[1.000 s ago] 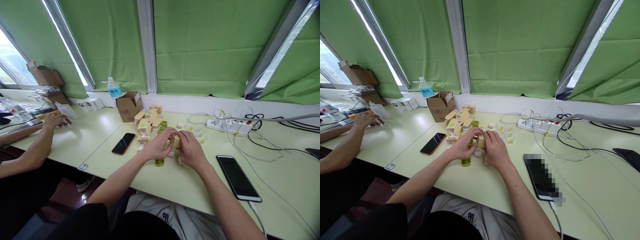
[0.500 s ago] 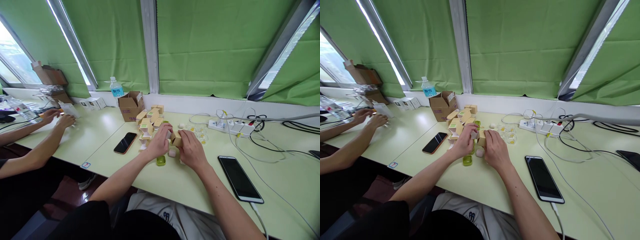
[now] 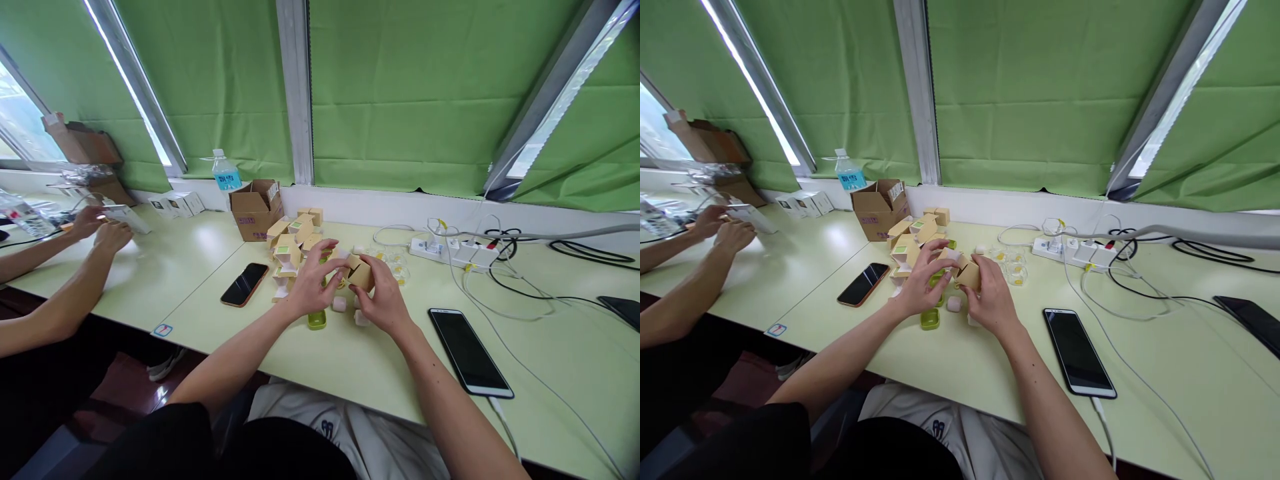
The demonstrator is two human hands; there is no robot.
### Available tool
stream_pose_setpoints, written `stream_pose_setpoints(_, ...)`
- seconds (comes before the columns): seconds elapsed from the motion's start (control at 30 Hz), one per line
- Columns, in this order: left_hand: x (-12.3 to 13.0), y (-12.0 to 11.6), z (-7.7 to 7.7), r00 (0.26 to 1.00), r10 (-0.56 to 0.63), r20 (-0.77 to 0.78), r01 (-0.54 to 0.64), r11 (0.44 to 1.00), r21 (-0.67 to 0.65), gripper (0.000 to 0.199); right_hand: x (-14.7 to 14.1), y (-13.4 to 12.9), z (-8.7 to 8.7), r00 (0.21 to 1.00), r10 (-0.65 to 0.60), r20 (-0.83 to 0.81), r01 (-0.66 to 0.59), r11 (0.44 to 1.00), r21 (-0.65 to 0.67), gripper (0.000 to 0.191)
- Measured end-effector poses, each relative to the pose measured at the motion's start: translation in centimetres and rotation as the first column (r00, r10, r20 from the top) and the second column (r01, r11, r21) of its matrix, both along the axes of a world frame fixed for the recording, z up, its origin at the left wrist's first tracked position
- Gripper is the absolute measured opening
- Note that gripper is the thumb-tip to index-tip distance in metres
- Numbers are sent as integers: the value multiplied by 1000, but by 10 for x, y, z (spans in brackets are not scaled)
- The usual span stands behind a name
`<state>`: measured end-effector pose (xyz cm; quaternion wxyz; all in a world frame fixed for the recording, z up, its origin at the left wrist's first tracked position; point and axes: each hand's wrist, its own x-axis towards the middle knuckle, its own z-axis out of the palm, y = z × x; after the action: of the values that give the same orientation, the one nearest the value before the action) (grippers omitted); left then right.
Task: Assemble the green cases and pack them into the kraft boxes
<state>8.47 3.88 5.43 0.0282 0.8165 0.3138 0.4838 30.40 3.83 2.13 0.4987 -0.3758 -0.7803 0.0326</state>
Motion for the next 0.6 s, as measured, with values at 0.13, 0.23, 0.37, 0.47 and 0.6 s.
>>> stream_pose_setpoints(0.13, -1, 0, 2, 999, 11, 36, -11, 1000, 10, 18, 0, -1, 1, 1000, 15, 7, -15, 1000, 14, 61)
stream_pose_setpoints(0.23, -2, 3, -1, 994, 92, 61, -93, 995, 28, 24, 0, -1, 1, 1000, 12, 4, -12, 999, 33, 61)
stream_pose_setpoints(0.37, 0, 7, -9, 992, 114, 54, -117, 992, 42, 17, 1, -1, 1, 1000, 5, 26, -7, 998, 68, 62)
stream_pose_setpoints(0.47, 1, 8, -13, 991, 125, 55, -128, 991, 36, 27, 2, -1, 1, 999, -10, 30, 8, 998, 67, 62)
stream_pose_setpoints(0.6, 2, 7, -12, 989, 131, 73, -130, 991, -23, 36, 0, -2, 2, 998, -19, 64, 14, 997, 78, 66)
